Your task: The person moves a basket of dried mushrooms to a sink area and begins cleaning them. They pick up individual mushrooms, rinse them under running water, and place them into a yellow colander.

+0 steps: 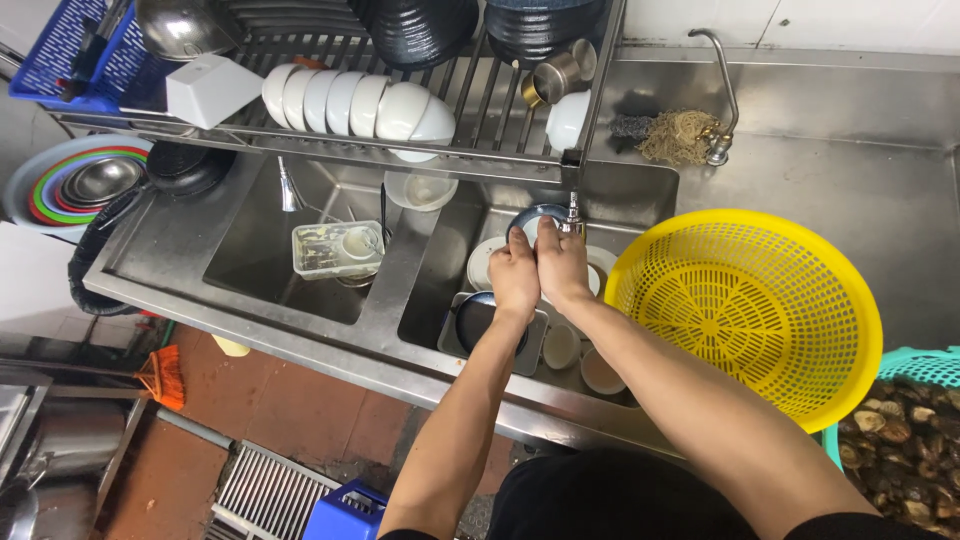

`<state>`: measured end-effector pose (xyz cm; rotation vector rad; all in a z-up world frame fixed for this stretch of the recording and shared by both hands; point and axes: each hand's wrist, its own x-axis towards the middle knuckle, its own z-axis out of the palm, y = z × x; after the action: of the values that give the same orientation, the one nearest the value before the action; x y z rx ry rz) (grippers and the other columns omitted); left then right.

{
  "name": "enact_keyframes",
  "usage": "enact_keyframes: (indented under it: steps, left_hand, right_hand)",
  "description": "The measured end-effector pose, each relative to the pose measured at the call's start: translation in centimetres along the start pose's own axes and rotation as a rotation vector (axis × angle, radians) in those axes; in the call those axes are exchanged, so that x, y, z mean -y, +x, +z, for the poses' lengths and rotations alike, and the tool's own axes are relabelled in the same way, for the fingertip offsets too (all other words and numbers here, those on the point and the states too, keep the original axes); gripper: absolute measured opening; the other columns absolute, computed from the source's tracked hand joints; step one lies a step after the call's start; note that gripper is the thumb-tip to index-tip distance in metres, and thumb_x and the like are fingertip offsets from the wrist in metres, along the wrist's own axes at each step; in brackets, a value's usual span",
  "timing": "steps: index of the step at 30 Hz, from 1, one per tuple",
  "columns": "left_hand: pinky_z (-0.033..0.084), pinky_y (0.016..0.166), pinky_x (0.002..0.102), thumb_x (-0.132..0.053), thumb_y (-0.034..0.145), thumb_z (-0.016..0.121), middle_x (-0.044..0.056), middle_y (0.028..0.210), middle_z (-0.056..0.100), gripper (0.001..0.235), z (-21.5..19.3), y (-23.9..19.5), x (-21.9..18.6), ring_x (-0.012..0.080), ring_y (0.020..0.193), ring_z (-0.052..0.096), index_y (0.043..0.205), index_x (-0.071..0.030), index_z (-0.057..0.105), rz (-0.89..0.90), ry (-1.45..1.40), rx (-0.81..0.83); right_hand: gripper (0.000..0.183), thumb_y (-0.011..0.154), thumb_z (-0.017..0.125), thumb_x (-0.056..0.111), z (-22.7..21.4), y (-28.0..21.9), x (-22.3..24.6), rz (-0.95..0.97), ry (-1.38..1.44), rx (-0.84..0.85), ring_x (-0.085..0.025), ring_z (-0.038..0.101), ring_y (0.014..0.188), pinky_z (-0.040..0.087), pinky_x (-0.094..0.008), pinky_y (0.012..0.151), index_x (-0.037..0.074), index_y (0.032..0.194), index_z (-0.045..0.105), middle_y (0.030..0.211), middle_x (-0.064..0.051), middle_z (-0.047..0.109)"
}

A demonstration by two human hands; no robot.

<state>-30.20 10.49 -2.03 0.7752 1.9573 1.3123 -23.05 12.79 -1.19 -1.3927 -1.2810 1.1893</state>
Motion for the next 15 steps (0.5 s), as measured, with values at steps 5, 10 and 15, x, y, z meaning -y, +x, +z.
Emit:
enact_keyframes:
  steps: [5,10,15]
  left_hand:
    - [0.051,0.074,0.051,-0.047,0.101,0.047,0.021,0.068,0.069,0.060,0.2,0.6,0.7,0.0381,0.076,0.068,0.074,-0.001,0.075,0.026,0.013,-0.042]
    - [0.051,0.071,0.049,-0.046,0.101,0.047,0.021,0.068,0.068,0.061,0.2,0.5,0.6,0.0340,0.071,0.064,0.075,0.001,0.075,0.037,-0.012,-0.055]
    - [0.050,0.063,0.044,-0.045,0.102,0.048,0.018,0.058,0.063,0.062,0.3,0.8,0.5,0.0283,0.063,0.059,0.064,-0.002,0.070,0.098,-0.068,-0.078]
  right_hand:
    - [0.063,0.100,0.048,0.046,0.3,0.6,-0.1,-0.037,-0.020,0.010,-0.033,0.064,0.072,0.048,-0.043,0.076,0.003,0.056,0.061,0.060,-0.019,0.062]
    - [0.061,0.099,0.050,0.046,0.4,0.8,0.0,-0.047,0.022,0.007,-0.025,0.059,0.063,0.048,-0.037,0.068,0.008,0.052,0.058,0.053,-0.012,0.056]
    - [0.059,0.100,0.051,0.043,0.4,0.8,0.5,-0.081,0.073,-0.003,-0.023,0.056,0.060,0.046,-0.036,0.064,0.010,0.052,0.056,0.051,-0.009,0.054]
